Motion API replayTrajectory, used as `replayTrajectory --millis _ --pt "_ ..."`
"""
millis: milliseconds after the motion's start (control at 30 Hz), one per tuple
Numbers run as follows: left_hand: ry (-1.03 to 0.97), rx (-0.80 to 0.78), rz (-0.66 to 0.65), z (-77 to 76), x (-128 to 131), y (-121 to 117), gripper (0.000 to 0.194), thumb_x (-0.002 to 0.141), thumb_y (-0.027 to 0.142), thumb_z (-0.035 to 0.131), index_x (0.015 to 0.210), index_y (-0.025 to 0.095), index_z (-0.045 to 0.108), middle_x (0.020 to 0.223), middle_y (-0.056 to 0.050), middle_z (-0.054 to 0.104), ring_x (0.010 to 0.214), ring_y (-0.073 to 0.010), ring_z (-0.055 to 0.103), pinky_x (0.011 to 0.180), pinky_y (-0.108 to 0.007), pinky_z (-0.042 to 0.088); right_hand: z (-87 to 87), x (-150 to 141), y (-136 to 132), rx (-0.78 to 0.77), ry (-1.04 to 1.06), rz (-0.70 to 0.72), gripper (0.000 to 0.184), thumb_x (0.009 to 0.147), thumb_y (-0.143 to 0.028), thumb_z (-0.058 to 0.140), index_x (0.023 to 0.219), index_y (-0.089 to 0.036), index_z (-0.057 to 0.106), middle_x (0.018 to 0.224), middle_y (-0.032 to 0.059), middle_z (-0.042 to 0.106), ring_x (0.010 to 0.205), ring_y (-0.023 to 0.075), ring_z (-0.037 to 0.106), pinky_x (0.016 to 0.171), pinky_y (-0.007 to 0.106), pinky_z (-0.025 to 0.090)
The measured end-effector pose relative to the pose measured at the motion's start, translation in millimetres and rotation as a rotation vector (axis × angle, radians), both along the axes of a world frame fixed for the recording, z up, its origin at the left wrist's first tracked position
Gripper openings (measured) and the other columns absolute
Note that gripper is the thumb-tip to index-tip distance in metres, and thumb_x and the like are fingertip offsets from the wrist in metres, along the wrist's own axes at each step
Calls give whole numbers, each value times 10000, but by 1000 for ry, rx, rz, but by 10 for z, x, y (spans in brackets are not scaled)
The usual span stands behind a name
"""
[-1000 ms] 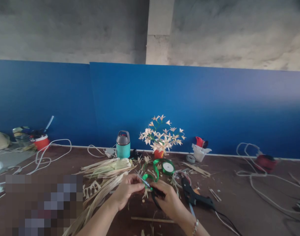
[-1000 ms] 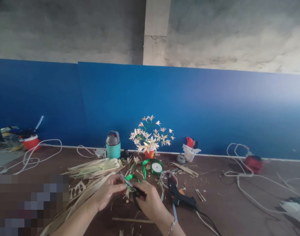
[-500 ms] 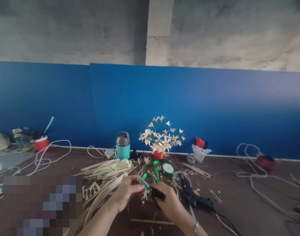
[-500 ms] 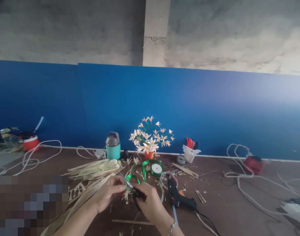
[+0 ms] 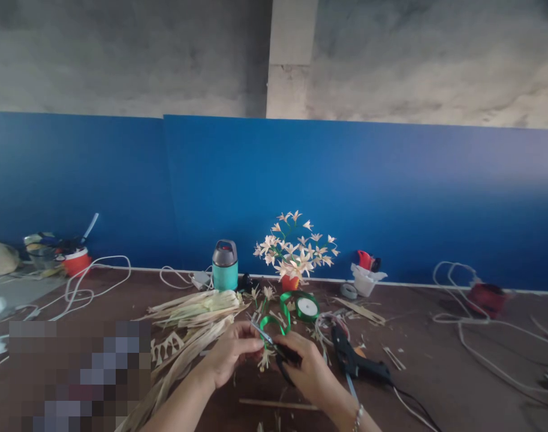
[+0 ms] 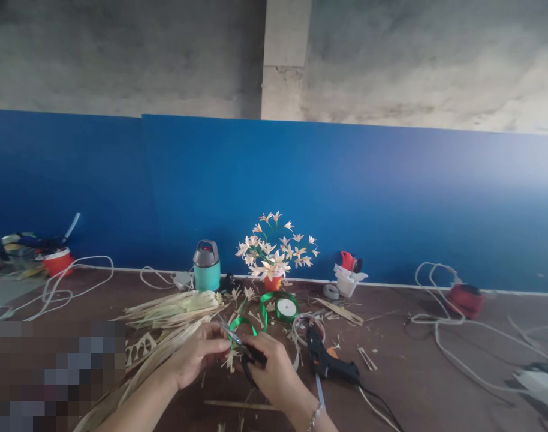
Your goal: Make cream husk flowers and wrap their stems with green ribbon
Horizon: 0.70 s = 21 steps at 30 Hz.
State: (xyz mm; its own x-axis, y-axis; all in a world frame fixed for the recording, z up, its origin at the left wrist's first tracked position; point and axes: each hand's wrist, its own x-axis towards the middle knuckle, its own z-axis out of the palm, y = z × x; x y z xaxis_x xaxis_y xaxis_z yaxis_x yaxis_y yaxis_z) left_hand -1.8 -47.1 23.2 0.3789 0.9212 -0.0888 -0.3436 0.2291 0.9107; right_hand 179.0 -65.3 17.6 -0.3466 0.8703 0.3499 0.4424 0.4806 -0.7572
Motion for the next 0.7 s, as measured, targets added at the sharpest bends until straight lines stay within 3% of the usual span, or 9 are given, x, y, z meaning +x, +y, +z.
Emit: replayTrajectory --millis 133,333,700 --pt "-23 -10 -8 -3 3 -5 158 531 173 741 569 132 593 527 14 595 499 -95 523 533 -217 391 -8 6 -6 -12 -6 -3 367 646 -40 532 948 -195 671 785 22 632 727 151 564 672 225 432" --pt "-38 -35 -11 -25 3 2 155 525 165 740 609 121 618 539 10 597 498 -91 528 533 -211 397 -11 17 -8 -5 -44 -29 350 637 -101 594 968 -191 659 763 9 590 653 131 521 571 201 408" --pt "-73 15 10 -64 -7 39 110 635 203 689 643 119 618 569 -8 617 546 -94 547 570 -207 414 -11 30 -4 -5 -17 -23 327 644 -110 582 951 -188 663 807 24 626 712 150 549 635 223 433"
